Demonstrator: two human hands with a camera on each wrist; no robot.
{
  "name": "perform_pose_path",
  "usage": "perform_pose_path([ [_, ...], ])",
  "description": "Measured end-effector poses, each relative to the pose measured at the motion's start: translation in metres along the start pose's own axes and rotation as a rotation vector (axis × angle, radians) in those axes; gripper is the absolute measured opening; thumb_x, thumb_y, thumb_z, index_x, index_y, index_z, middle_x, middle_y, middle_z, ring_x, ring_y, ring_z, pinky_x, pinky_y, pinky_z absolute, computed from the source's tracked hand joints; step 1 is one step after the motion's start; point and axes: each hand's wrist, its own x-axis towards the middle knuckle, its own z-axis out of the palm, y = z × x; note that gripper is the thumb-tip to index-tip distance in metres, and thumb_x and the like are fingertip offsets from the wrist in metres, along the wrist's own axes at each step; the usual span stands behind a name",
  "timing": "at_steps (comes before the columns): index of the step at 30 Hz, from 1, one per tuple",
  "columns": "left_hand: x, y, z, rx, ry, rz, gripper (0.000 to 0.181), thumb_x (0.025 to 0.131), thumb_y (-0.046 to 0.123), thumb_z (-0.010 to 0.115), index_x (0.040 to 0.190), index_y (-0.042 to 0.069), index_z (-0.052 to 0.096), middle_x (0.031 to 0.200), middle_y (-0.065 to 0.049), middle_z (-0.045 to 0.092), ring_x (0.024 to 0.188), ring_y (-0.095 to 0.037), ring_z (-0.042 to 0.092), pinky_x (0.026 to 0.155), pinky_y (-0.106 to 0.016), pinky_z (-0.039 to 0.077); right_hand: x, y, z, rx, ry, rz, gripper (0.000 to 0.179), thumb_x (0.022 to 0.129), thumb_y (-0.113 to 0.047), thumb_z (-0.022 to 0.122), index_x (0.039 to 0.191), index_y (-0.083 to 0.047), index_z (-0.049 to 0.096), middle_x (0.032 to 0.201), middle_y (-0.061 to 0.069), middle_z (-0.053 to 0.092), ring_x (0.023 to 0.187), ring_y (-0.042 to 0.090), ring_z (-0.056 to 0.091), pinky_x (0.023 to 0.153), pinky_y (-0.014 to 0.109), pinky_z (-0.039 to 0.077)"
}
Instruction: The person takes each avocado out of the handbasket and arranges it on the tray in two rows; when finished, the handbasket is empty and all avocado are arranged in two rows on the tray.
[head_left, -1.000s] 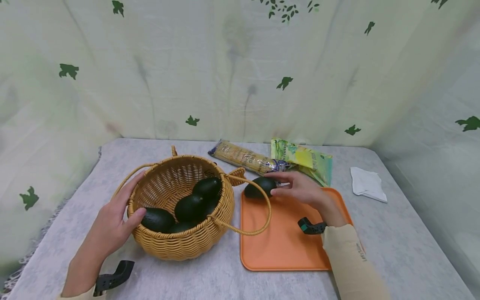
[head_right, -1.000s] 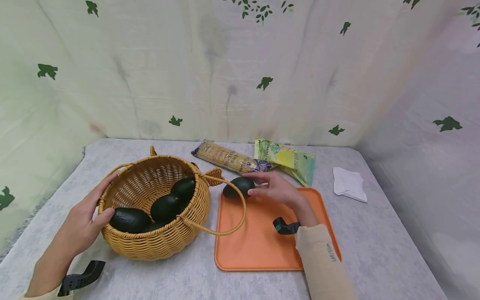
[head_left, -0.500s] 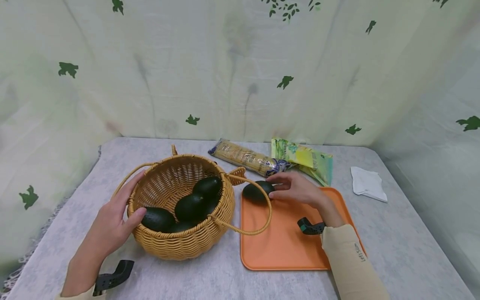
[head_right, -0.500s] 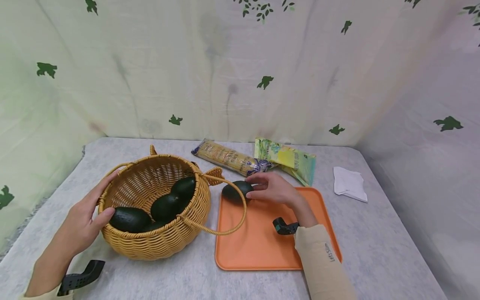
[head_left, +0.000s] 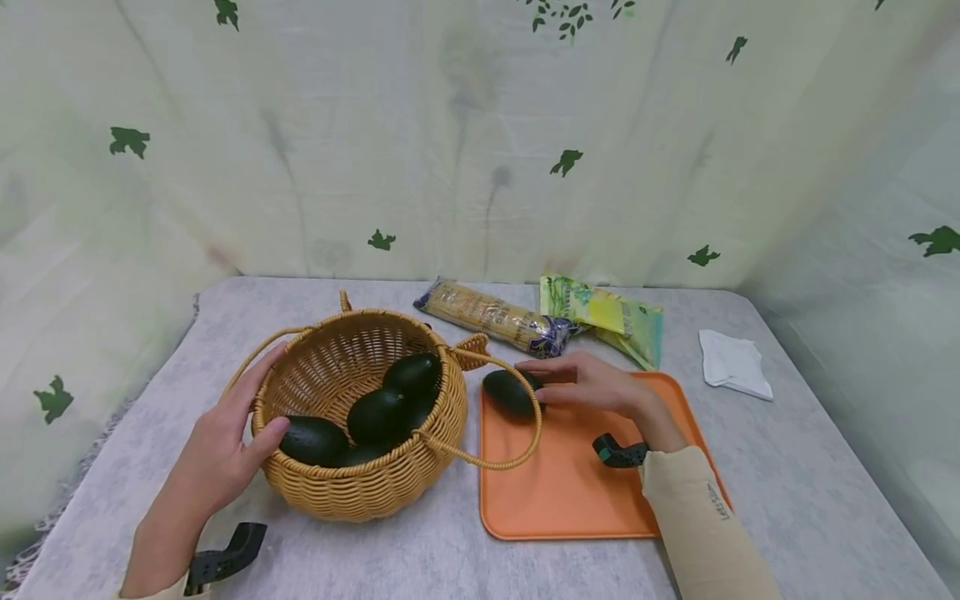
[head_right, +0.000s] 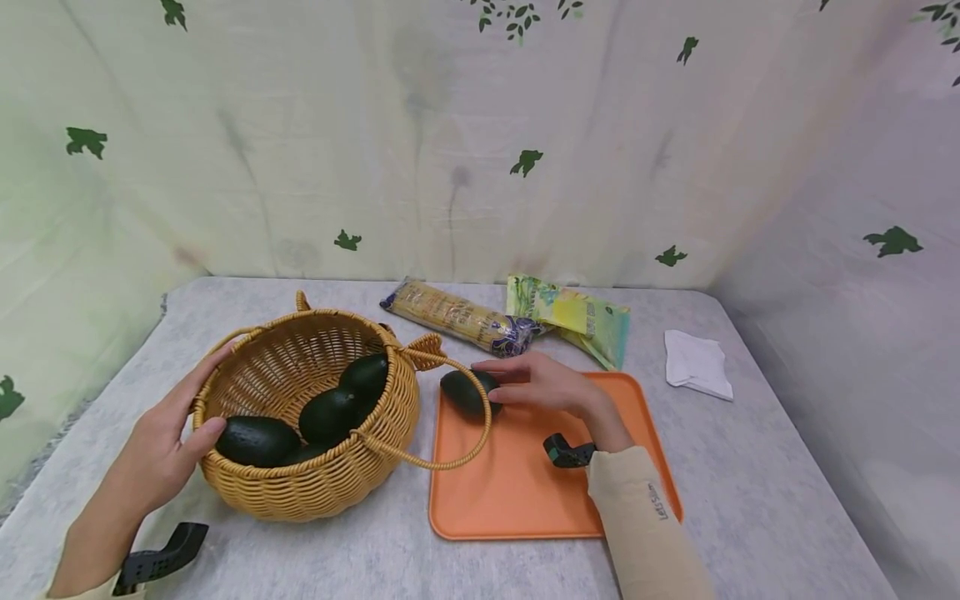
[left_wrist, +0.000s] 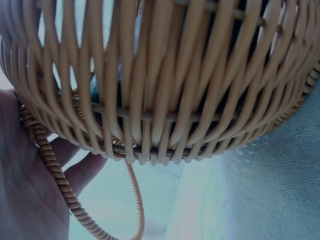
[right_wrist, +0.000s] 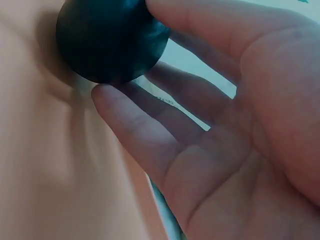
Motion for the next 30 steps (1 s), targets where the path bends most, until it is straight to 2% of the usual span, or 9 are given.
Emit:
perform_pose_path([
  [3, 0.0, 0.001, 0.0, -0.001, 0.002, 0.002, 0.08, 0.096, 0.023, 0.063, 0.165, 0.032, 0.025, 0.165, -0.011, 0.037, 0.134, -0.05, 0.048, 0.101, -0.073, 0.039, 0.0, -0.002, 0.001, 0.012, 0.002, 0.013, 0.049, 0.095, -0.037, 0.073, 0.143, -0.035, 0.062, 0.142, -0.007, 0.064, 0.126, 0.015, 0.062, 0.101, 0.039, 0.051],
  [6, 0.0, 0.0, 0.0, -0.008, 0.001, 0.008, 0.079, 0.096, 0.023, 0.062, 0.165, 0.031, 0.025, 0.164, -0.013, 0.038, 0.133, -0.052, 0.048, 0.098, -0.078, 0.038, 0.001, -0.003, 0.003, 0.061, 0.013, 0.025, 0.049, 0.094, -0.03, 0.076, 0.141, -0.027, 0.064, 0.141, 0.0, 0.064, 0.128, 0.02, 0.063, 0.105, 0.041, 0.051],
  [9, 0.001, -0.001, 0.0, -0.009, 0.0, 0.011, 0.078, 0.097, 0.024, 0.062, 0.165, 0.03, 0.025, 0.164, -0.014, 0.038, 0.132, -0.053, 0.049, 0.095, -0.08, 0.038, 0.002, -0.003, 0.004, 0.081, 0.028, 0.046, 0.049, 0.091, -0.028, 0.079, 0.138, -0.023, 0.066, 0.14, 0.002, 0.065, 0.125, 0.024, 0.066, 0.102, 0.041, 0.053],
  [15, 0.0, 0.0, 0.001, -0.006, 0.002, 0.01, 0.079, 0.096, 0.023, 0.062, 0.165, 0.03, 0.025, 0.164, -0.013, 0.038, 0.132, -0.052, 0.049, 0.098, -0.077, 0.039, 0.007, -0.007, 0.011, 0.041, 0.051, 0.092, 0.048, 0.09, -0.041, 0.079, 0.132, -0.023, 0.066, 0.132, 0.001, 0.068, 0.116, 0.021, 0.069, 0.097, 0.04, 0.056],
  [19, 0.0, -0.002, 0.001, -0.005, 0.001, 0.009, 0.078, 0.097, 0.023, 0.062, 0.165, 0.03, 0.025, 0.164, -0.014, 0.038, 0.131, -0.053, 0.049, 0.097, -0.079, 0.038, 0.01, -0.009, 0.017, 0.086, 0.036, 0.127, 0.05, 0.089, -0.043, 0.079, 0.132, -0.022, 0.063, 0.134, 0.001, 0.065, 0.121, 0.024, 0.067, 0.1, 0.042, 0.054],
  [22, 0.0, -0.002, 0.001, -0.004, 0.001, 0.008, 0.078, 0.097, 0.024, 0.062, 0.165, 0.03, 0.025, 0.163, -0.015, 0.038, 0.131, -0.053, 0.049, 0.095, -0.08, 0.038, 0.013, -0.008, 0.02, 0.101, 0.014, 0.072, 0.058, 0.091, -0.038, 0.079, 0.142, -0.024, 0.057, 0.144, 0.003, 0.059, 0.132, 0.027, 0.06, 0.107, 0.044, 0.049],
  [25, 0.0, -0.002, 0.0, -0.007, 0.0, 0.004, 0.078, 0.097, 0.024, 0.062, 0.165, 0.03, 0.025, 0.164, -0.015, 0.038, 0.132, -0.053, 0.048, 0.095, -0.08, 0.038, 0.014, -0.007, 0.022, 0.057, -0.002, -0.012, 0.064, 0.092, -0.035, 0.078, 0.15, -0.025, 0.054, 0.151, 0.002, 0.055, 0.138, 0.026, 0.055, 0.11, 0.045, 0.047],
  [27, 0.0, -0.001, 0.0, -0.007, -0.001, 0.004, 0.079, 0.097, 0.024, 0.062, 0.165, 0.03, 0.024, 0.164, -0.015, 0.038, 0.133, -0.053, 0.048, 0.095, -0.08, 0.038, 0.014, -0.006, 0.022, 0.042, -0.016, -0.056, 0.062, 0.092, -0.033, 0.077, 0.15, -0.027, 0.055, 0.153, -0.001, 0.055, 0.139, 0.024, 0.053, 0.11, 0.045, 0.047],
  [30, 0.001, -0.001, 0.001, -0.007, -0.002, 0.004, 0.078, 0.097, 0.024, 0.062, 0.165, 0.03, 0.024, 0.164, -0.015, 0.038, 0.133, -0.053, 0.048, 0.095, -0.079, 0.038, 0.014, -0.005, 0.024, 0.001, 0.0, -0.07, 0.055, 0.091, -0.035, 0.078, 0.143, -0.028, 0.063, 0.146, -0.002, 0.061, 0.135, 0.022, 0.057, 0.106, 0.044, 0.05],
])
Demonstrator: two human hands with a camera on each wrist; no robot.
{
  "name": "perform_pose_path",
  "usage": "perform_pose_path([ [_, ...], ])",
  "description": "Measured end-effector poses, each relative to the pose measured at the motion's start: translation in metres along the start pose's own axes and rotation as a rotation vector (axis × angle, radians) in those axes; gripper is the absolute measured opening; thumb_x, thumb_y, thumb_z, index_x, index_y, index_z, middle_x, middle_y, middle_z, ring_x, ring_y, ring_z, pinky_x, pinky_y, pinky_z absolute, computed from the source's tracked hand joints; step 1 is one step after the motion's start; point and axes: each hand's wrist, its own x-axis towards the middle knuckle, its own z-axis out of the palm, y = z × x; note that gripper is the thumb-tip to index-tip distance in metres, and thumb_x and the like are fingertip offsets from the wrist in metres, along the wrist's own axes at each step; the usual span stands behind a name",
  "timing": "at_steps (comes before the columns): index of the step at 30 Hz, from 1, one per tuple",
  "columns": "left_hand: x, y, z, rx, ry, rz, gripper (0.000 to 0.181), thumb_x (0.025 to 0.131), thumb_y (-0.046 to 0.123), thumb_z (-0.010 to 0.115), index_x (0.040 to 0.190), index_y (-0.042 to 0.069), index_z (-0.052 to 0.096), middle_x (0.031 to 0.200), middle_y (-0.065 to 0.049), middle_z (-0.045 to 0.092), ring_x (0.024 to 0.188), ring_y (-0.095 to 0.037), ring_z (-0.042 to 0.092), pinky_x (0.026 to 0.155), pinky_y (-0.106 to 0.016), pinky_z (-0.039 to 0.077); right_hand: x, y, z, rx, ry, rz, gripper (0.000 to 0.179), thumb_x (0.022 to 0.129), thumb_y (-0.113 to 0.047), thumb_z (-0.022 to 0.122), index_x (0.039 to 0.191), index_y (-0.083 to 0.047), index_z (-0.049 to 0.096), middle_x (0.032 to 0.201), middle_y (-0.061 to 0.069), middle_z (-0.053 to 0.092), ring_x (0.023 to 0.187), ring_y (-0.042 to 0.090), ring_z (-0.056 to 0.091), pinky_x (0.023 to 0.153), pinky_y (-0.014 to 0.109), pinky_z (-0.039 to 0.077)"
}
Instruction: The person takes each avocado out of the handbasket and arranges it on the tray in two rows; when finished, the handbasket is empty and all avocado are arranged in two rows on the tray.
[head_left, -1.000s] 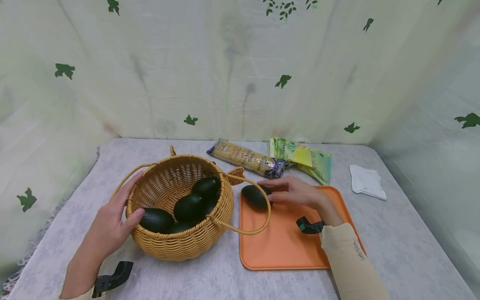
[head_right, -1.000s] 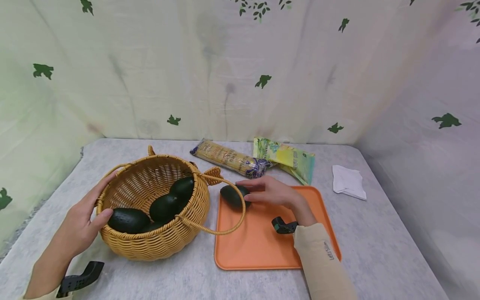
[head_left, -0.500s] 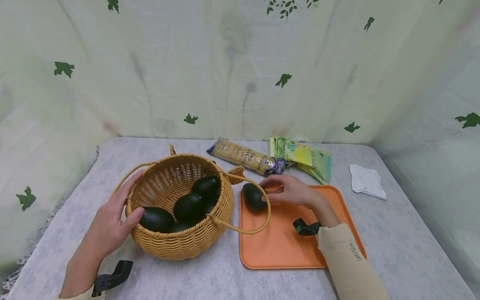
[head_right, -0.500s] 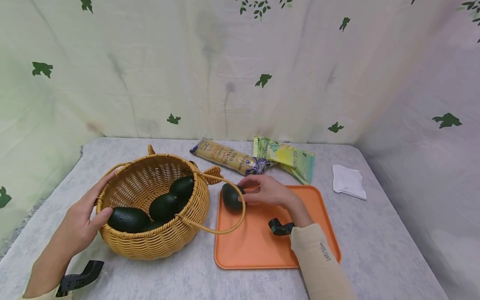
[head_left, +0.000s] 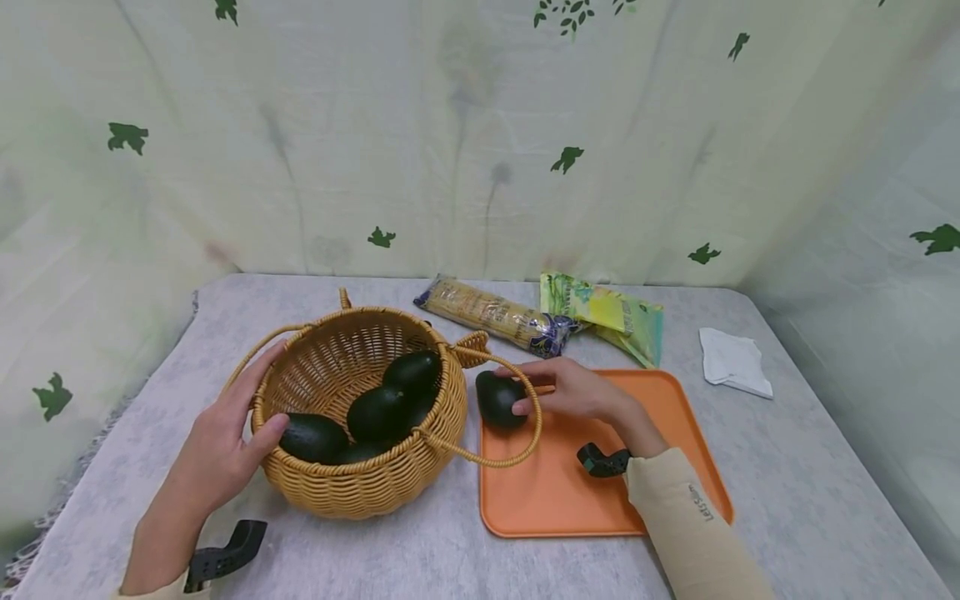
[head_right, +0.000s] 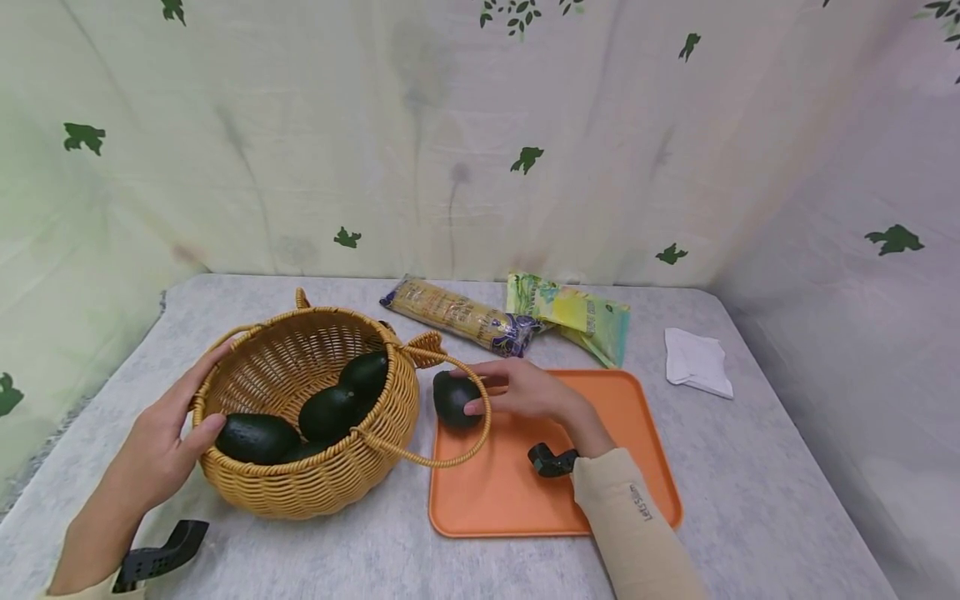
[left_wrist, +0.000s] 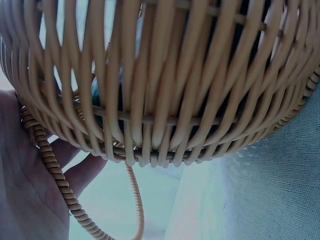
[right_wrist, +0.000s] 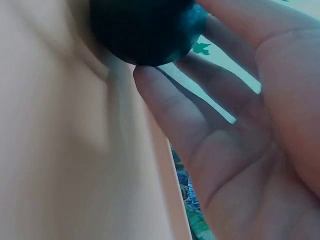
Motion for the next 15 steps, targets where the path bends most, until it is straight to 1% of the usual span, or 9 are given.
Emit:
perform_pose_path([
  [1, 0.0001, 0.0, 0.0, 0.0, 0.0, 0.0, 0.078, 0.097, 0.024, 0.062, 0.165, 0.03, 0.024, 0.164, -0.015, 0.038, 0.133, -0.054, 0.048, 0.095, -0.079, 0.038, 0.0005, 0.0, 0.0007, -0.005, 0.01, -0.002, 0.053, 0.091, -0.036, 0.079, 0.141, -0.028, 0.064, 0.146, -0.003, 0.061, 0.135, 0.022, 0.057, 0.107, 0.044, 0.05],
  [4, 0.0003, -0.0005, -0.0003, -0.001, -0.002, -0.001, 0.078, 0.098, 0.025, 0.062, 0.165, 0.03, 0.024, 0.164, -0.015, 0.038, 0.132, -0.054, 0.048, 0.095, -0.08, 0.037, 0.0017, -0.0014, 0.0028, -0.055, 0.073, 0.008, 0.058, 0.087, -0.04, 0.082, 0.14, -0.026, 0.065, 0.14, -0.003, 0.065, 0.134, 0.024, 0.058, 0.107, 0.048, 0.049],
  [7, 0.0002, -0.0001, -0.0004, -0.003, -0.001, -0.002, 0.077, 0.098, 0.025, 0.062, 0.165, 0.03, 0.025, 0.163, -0.015, 0.038, 0.131, -0.054, 0.049, 0.094, -0.08, 0.038, 0.0028, -0.0036, 0.0045, -0.081, 0.112, 0.023, 0.063, 0.084, -0.044, 0.084, 0.14, -0.023, 0.065, 0.136, -0.003, 0.067, 0.135, 0.025, 0.057, 0.109, 0.05, 0.047],
  [11, 0.0003, 0.0004, -0.0003, -0.002, 0.001, 0.001, 0.077, 0.098, 0.024, 0.062, 0.165, 0.03, 0.025, 0.163, -0.015, 0.039, 0.13, -0.053, 0.05, 0.092, -0.079, 0.04, 0.0029, -0.0053, 0.0055, -0.082, 0.126, 0.034, 0.062, 0.082, -0.044, 0.085, 0.136, -0.023, 0.065, 0.132, -0.003, 0.069, 0.132, 0.024, 0.059, 0.108, 0.049, 0.048],
  [15, 0.0002, 0.0005, -0.0003, -0.003, 0.004, 0.006, 0.077, 0.098, 0.024, 0.061, 0.165, 0.03, 0.025, 0.163, -0.015, 0.039, 0.13, -0.053, 0.05, 0.093, -0.079, 0.04, 0.0017, -0.0045, 0.005, -0.05, 0.118, 0.027, 0.065, 0.081, -0.041, 0.087, 0.139, -0.022, 0.064, 0.135, -0.002, 0.067, 0.132, 0.023, 0.059, 0.105, 0.044, 0.051],
])
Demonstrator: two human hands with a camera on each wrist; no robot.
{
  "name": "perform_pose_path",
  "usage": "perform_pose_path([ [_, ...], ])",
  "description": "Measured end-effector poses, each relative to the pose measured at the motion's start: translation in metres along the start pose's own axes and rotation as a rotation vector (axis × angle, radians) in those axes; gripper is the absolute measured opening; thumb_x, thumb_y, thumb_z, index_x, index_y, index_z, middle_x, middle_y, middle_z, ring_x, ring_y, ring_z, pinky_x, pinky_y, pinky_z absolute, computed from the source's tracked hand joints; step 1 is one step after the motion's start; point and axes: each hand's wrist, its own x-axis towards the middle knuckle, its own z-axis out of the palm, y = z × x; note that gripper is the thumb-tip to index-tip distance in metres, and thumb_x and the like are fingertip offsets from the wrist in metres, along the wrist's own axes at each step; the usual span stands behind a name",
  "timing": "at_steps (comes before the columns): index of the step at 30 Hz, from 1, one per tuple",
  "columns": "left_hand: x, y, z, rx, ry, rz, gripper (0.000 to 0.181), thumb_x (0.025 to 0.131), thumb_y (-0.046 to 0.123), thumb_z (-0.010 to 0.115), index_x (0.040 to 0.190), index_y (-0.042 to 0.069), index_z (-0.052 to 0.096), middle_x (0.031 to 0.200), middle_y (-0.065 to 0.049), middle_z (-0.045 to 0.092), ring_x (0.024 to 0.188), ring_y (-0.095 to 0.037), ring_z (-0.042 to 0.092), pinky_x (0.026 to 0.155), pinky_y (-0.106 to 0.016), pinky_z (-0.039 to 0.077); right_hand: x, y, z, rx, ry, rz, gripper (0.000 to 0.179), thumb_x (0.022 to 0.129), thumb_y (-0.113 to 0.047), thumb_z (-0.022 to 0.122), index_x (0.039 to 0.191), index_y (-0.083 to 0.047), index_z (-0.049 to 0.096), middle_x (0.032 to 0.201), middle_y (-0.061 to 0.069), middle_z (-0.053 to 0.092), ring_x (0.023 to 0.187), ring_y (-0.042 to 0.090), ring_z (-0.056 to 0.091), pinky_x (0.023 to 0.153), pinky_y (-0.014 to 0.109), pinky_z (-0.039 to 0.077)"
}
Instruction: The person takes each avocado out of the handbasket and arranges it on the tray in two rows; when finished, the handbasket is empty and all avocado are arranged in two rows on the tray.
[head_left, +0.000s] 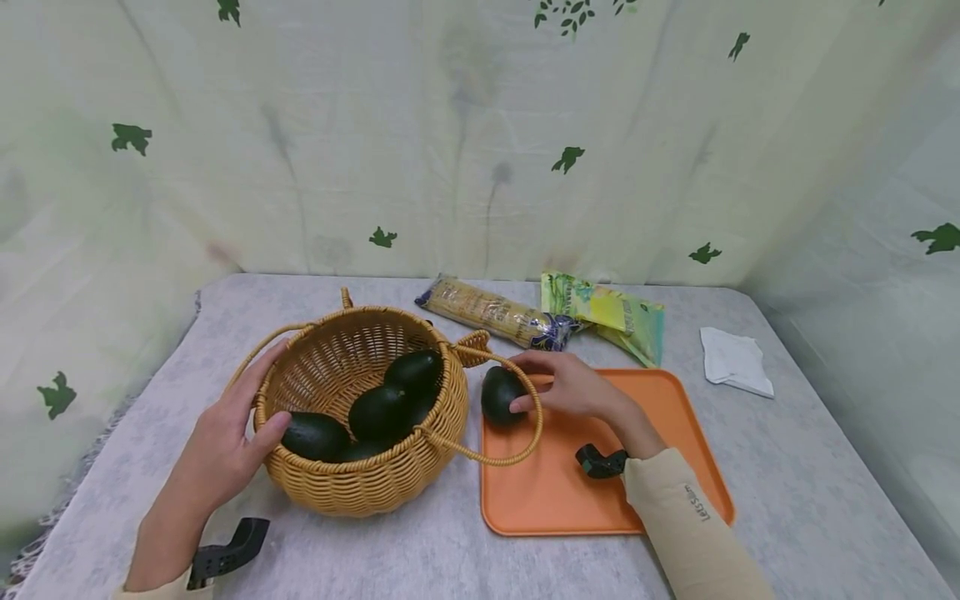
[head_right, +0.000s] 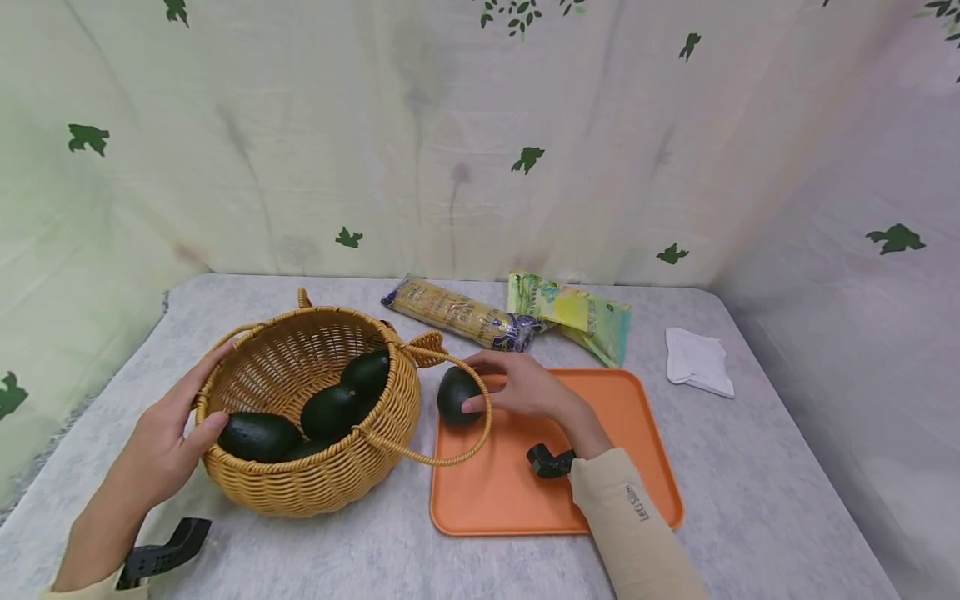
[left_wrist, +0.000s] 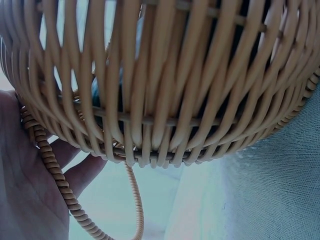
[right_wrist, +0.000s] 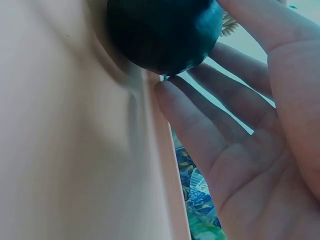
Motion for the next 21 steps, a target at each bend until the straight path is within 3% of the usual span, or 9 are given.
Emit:
perform_pose_path([
  [8, -0.001, -0.001, 0.0, 0.002, 0.007, 0.011, 0.077, 0.098, 0.023, 0.061, 0.165, 0.029, 0.026, 0.163, -0.014, 0.039, 0.131, -0.052, 0.05, 0.095, -0.078, 0.039, -0.004, -0.001, -0.006, 0.046, -0.039, -0.006, 0.069, 0.083, -0.038, 0.086, 0.144, -0.02, 0.061, 0.14, 0.0, 0.065, 0.13, 0.023, 0.061, 0.103, 0.039, 0.053],
  [14, -0.001, 0.0, -0.001, 0.004, 0.008, 0.01, 0.077, 0.097, 0.023, 0.061, 0.165, 0.029, 0.026, 0.163, -0.015, 0.04, 0.13, -0.053, 0.051, 0.092, -0.079, 0.04, -0.008, -0.003, -0.014, -0.001, -0.016, -0.014, 0.067, 0.081, -0.038, 0.088, 0.142, -0.024, 0.063, 0.141, -0.003, 0.064, 0.134, 0.022, 0.059, 0.108, 0.044, 0.049],
  [21, 0.0, -0.001, 0.0, 0.007, 0.008, 0.01, 0.077, 0.097, 0.023, 0.062, 0.165, 0.029, 0.026, 0.163, -0.014, 0.04, 0.131, -0.052, 0.051, 0.094, -0.077, 0.041, -0.016, -0.003, -0.027, -0.081, 0.003, -0.024, 0.066, 0.086, -0.03, 0.084, 0.145, -0.013, 0.061, 0.145, 0.006, 0.062, 0.135, 0.028, 0.057, 0.109, 0.045, 0.048],
])
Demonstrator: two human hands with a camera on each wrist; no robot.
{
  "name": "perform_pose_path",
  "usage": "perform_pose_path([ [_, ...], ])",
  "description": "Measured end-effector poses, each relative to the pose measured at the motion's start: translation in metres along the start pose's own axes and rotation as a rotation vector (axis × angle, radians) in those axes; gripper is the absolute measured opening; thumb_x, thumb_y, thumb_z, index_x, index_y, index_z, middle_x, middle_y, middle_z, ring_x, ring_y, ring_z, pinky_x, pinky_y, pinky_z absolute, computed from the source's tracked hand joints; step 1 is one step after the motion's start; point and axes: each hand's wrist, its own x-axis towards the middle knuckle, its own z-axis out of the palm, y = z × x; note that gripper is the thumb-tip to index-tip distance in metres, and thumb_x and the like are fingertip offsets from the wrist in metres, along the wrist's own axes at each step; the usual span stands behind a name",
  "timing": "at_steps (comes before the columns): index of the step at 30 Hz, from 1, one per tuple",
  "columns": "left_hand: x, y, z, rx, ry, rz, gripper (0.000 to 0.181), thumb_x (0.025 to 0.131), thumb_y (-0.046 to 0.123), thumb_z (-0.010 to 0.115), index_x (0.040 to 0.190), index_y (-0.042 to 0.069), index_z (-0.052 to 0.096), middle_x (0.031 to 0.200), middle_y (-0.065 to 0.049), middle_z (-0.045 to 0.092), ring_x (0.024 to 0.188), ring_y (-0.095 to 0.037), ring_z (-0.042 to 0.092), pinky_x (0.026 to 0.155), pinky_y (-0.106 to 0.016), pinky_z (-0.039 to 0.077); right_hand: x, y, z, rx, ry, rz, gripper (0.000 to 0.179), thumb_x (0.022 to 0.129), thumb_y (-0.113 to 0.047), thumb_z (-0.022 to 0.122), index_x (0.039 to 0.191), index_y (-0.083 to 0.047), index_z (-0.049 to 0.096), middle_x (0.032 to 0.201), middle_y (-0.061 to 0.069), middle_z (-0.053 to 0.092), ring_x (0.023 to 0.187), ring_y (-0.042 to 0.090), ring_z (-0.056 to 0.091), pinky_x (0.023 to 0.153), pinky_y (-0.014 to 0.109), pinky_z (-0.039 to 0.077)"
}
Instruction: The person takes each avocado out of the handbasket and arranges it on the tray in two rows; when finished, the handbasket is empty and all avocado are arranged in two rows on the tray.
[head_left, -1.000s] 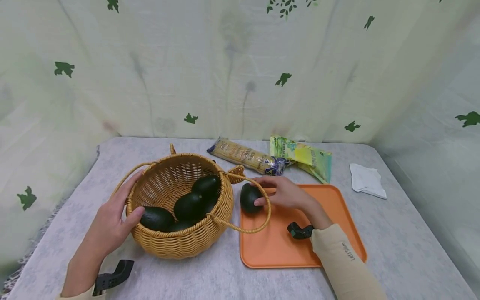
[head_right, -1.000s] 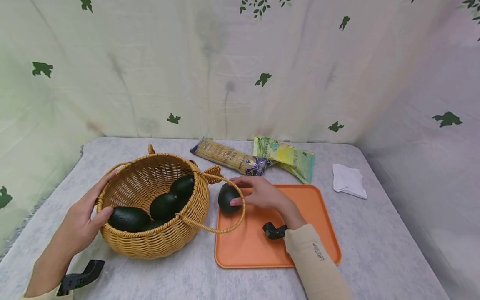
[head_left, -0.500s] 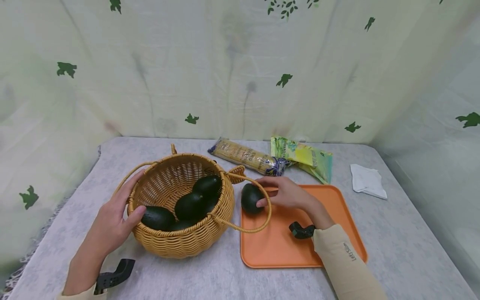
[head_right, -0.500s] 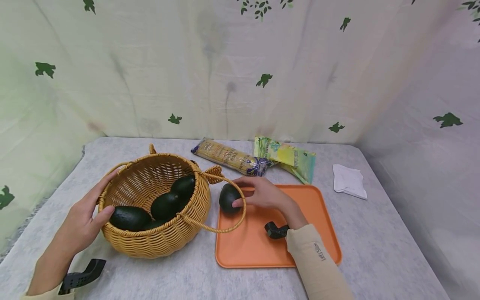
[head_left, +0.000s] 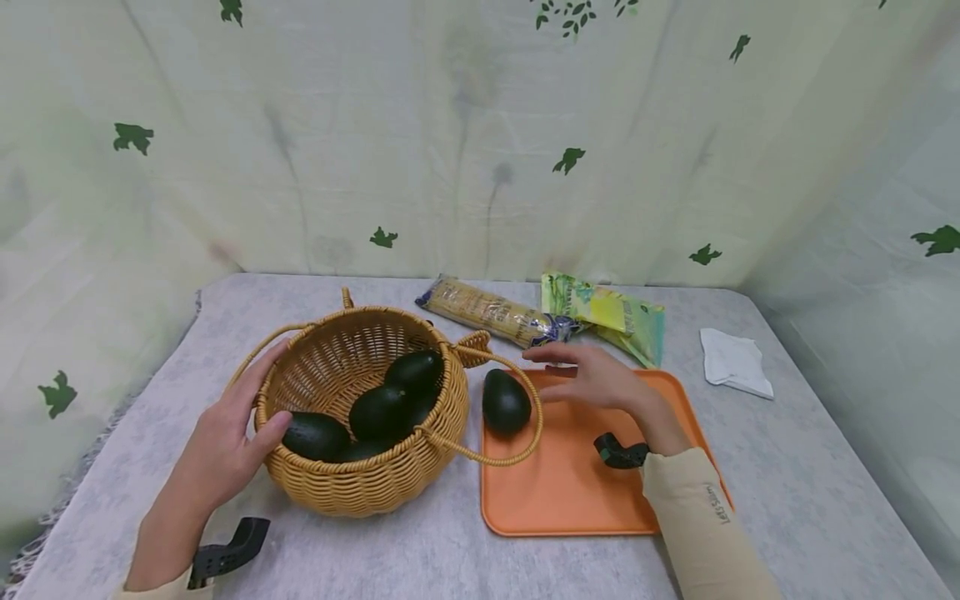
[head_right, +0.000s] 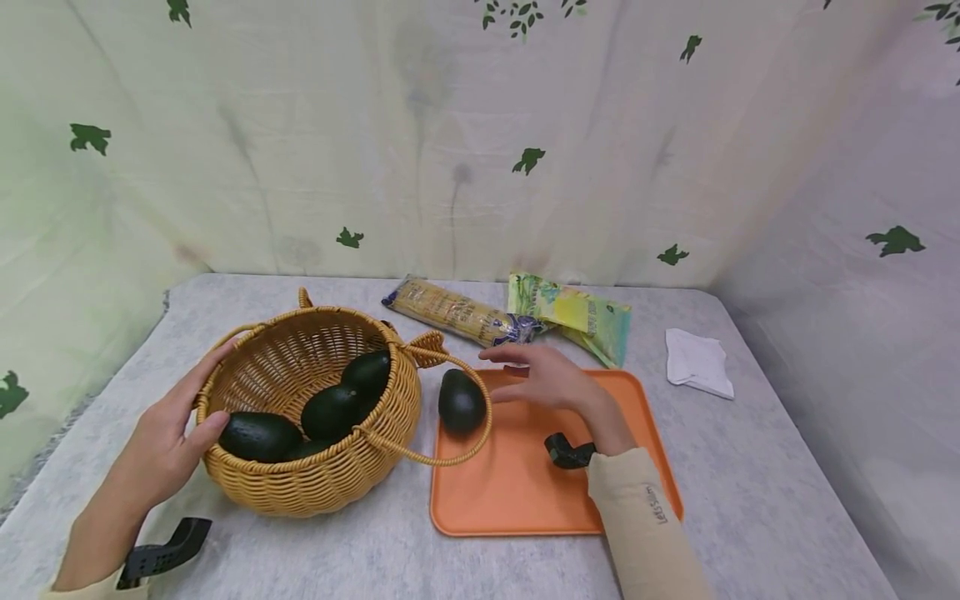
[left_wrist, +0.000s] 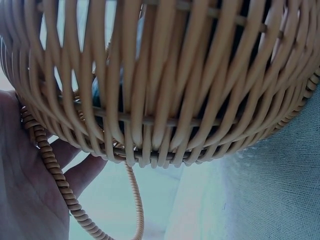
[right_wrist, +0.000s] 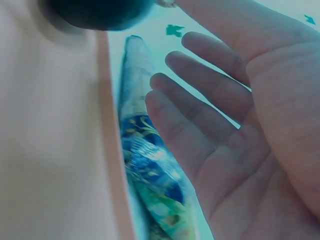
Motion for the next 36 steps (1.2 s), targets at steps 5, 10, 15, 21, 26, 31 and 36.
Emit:
perform_pose_path([
  [5, 0.0, 0.0, 0.0, 0.005, -0.003, -0.008, 0.078, 0.097, 0.023, 0.063, 0.165, 0.03, 0.025, 0.163, -0.013, 0.04, 0.132, -0.05, 0.051, 0.098, -0.074, 0.041, -0.004, -0.002, -0.008, -0.057, 0.094, -0.046, 0.059, 0.089, -0.031, 0.081, 0.141, -0.012, 0.064, 0.141, 0.011, 0.064, 0.131, 0.031, 0.06, 0.105, 0.048, 0.05],
  [10, -0.001, 0.0, 0.0, 0.01, -0.004, -0.008, 0.078, 0.097, 0.023, 0.063, 0.165, 0.03, 0.025, 0.163, -0.013, 0.04, 0.131, -0.049, 0.051, 0.098, -0.072, 0.041, -0.007, -0.006, -0.011, 0.005, 0.146, -0.064, 0.051, 0.094, -0.024, 0.076, 0.141, -0.009, 0.063, 0.142, 0.016, 0.062, 0.131, 0.036, 0.059, 0.104, 0.051, 0.051],
  [15, -0.001, 0.0, 0.0, 0.006, -0.005, -0.014, 0.078, 0.097, 0.024, 0.062, 0.165, 0.03, 0.025, 0.164, -0.013, 0.039, 0.132, -0.05, 0.05, 0.098, -0.074, 0.04, -0.006, -0.016, -0.012, 0.079, 0.158, -0.078, 0.049, 0.096, -0.026, 0.073, 0.142, -0.013, 0.062, 0.143, 0.015, 0.061, 0.133, 0.037, 0.058, 0.105, 0.048, 0.05],
  [21, -0.001, 0.0, -0.001, 0.007, -0.005, -0.015, 0.077, 0.098, 0.024, 0.061, 0.165, 0.029, 0.025, 0.163, -0.014, 0.039, 0.131, -0.052, 0.05, 0.094, -0.077, 0.04, -0.001, -0.036, -0.013, 0.15, 0.158, -0.111, 0.049, 0.098, -0.028, 0.07, 0.145, -0.02, 0.059, 0.148, 0.011, 0.058, 0.133, 0.034, 0.059, 0.102, 0.041, 0.053],
  [26, -0.001, 0.002, -0.001, 0.015, -0.001, -0.017, 0.078, 0.097, 0.024, 0.062, 0.165, 0.029, 0.025, 0.163, -0.015, 0.039, 0.13, -0.052, 0.051, 0.092, -0.077, 0.042, 0.005, -0.056, -0.014, 0.18, 0.138, -0.125, 0.051, 0.098, -0.03, 0.071, 0.146, -0.019, 0.059, 0.148, 0.005, 0.059, 0.132, 0.022, 0.06, 0.1, 0.038, 0.054],
  [31, 0.0, 0.003, 0.0, 0.02, 0.0, -0.014, 0.078, 0.097, 0.024, 0.062, 0.165, 0.029, 0.025, 0.162, -0.016, 0.04, 0.13, -0.05, 0.052, 0.09, -0.075, 0.044, 0.013, -0.068, -0.012, 0.193, 0.114, -0.174, 0.051, 0.098, -0.027, 0.071, 0.146, -0.017, 0.059, 0.145, -0.001, 0.061, 0.133, 0.022, 0.059, 0.101, 0.037, 0.054],
  [36, 0.0, 0.003, 0.0, 0.024, -0.001, -0.017, 0.079, 0.096, 0.024, 0.063, 0.165, 0.029, 0.025, 0.161, -0.016, 0.041, 0.13, -0.05, 0.052, 0.089, -0.076, 0.045, 0.02, -0.082, -0.011, 0.195, 0.085, -0.201, 0.05, 0.098, -0.027, 0.072, 0.145, -0.018, 0.06, 0.144, -0.002, 0.062, 0.134, 0.021, 0.059, 0.102, 0.037, 0.053],
])
